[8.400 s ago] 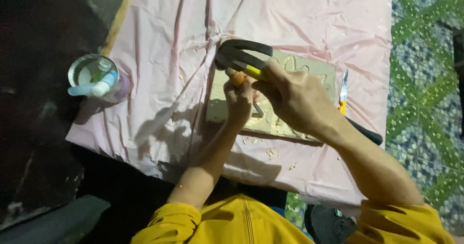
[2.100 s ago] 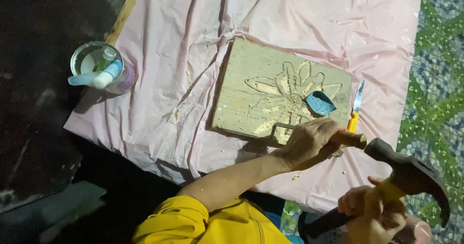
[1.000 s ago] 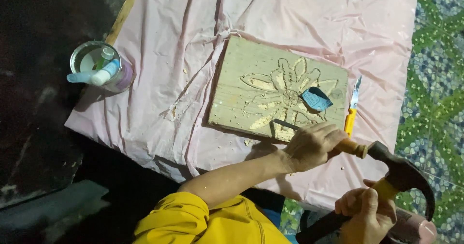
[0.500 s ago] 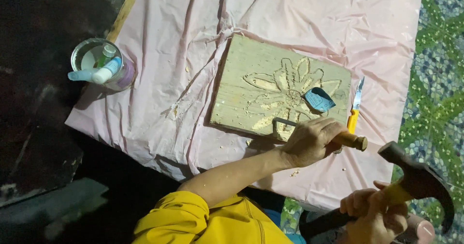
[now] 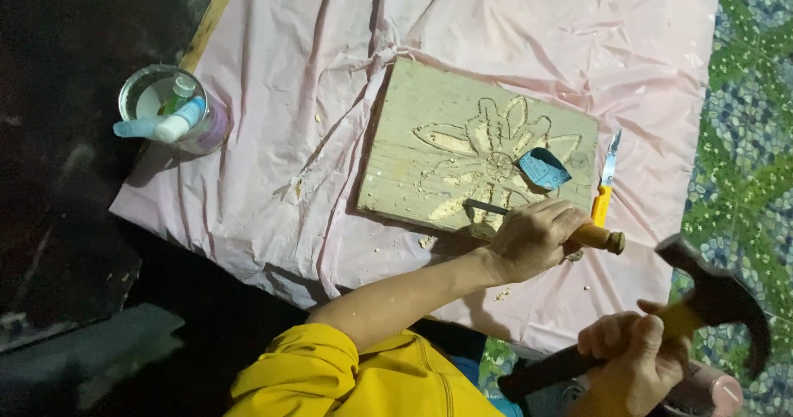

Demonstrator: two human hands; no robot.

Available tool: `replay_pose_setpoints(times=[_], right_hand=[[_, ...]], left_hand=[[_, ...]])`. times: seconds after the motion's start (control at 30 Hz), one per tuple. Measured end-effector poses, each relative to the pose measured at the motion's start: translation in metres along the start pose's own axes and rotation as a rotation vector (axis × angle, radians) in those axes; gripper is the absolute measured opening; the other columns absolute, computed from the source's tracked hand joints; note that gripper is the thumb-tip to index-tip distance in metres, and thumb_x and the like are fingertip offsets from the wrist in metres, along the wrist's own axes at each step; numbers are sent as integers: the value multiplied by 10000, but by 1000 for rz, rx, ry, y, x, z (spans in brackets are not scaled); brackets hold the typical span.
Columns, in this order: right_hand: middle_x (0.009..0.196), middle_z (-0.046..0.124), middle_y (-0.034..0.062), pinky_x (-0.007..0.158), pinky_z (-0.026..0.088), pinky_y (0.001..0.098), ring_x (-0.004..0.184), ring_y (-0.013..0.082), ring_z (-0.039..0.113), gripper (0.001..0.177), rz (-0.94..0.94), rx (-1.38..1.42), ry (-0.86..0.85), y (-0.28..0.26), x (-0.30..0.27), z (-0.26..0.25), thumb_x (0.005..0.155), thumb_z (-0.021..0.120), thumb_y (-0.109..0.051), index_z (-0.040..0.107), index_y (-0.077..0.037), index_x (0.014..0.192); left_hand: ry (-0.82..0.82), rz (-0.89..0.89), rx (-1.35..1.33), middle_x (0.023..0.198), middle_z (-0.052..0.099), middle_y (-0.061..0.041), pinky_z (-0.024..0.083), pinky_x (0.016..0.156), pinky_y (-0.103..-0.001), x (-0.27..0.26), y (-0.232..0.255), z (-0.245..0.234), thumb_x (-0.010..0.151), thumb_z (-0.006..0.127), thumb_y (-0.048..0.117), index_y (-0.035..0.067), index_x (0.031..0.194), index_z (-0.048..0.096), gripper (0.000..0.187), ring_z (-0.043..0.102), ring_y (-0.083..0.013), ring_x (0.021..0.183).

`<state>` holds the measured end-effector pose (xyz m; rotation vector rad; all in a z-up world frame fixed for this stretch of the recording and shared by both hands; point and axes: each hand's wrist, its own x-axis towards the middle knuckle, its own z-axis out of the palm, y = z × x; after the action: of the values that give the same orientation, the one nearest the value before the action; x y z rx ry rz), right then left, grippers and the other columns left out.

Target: Carving a floral design into a wooden block using a hammer and chisel

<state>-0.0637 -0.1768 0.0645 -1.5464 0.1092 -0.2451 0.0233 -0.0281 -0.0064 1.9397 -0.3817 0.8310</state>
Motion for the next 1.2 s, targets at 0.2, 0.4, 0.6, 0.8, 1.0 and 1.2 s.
replay_pose_setpoints(times=[0.2,0.4,0.6,0.8,1.0,1.2], right_hand=[[608,245,6,398,246,273,448,104,264,119,120,-9,36,0,3,1,1114,460,-213,498,-108,1075],[614,342,23,312,297,264,441,123,332,211,160,-9,-235,30,-2,-9,1069,507,-220,544,-32,1156],[651,311,36,407,284,297,495,139,327,186,121,-127,23,-5,6,0,1138,456,-268,474,-83,1132],[578,203,-4,364,256,291,419,106,234,160,90,-100,-81,-14,36,2,1118,422,-190,453,-92,995],[605,327,53,397,285,284,453,138,321,138,134,-153,-325,-24,53,16,1088,473,-121,526,3,1117],[499,370,71,284,341,286,336,129,375,146,-16,-33,-432,-12,94,55,1044,548,-89,578,27,1127]], left_hand=[[-24,-11,26,993,693,-147,608,848,-397,-6,-7,16,822,736,-85,-22,1111,621,318,676,-290,926],[-93,-86,119,968,675,-152,585,741,-443,-13,-13,20,915,693,21,1,994,642,96,661,-308,894],[-48,-78,48,1144,692,-273,647,678,-338,-6,-9,8,852,723,-74,-9,1119,652,284,693,-288,821],[0,-103,22,1081,709,-174,647,918,-390,-2,-14,8,852,724,-74,3,1094,624,272,715,-296,969],[13,-91,-59,943,665,-165,638,783,-363,9,-5,-14,924,699,-33,-71,968,606,110,654,-255,809],[138,-332,-496,892,637,20,589,655,-265,34,-30,-50,972,708,239,164,1076,643,143,703,-128,762]])
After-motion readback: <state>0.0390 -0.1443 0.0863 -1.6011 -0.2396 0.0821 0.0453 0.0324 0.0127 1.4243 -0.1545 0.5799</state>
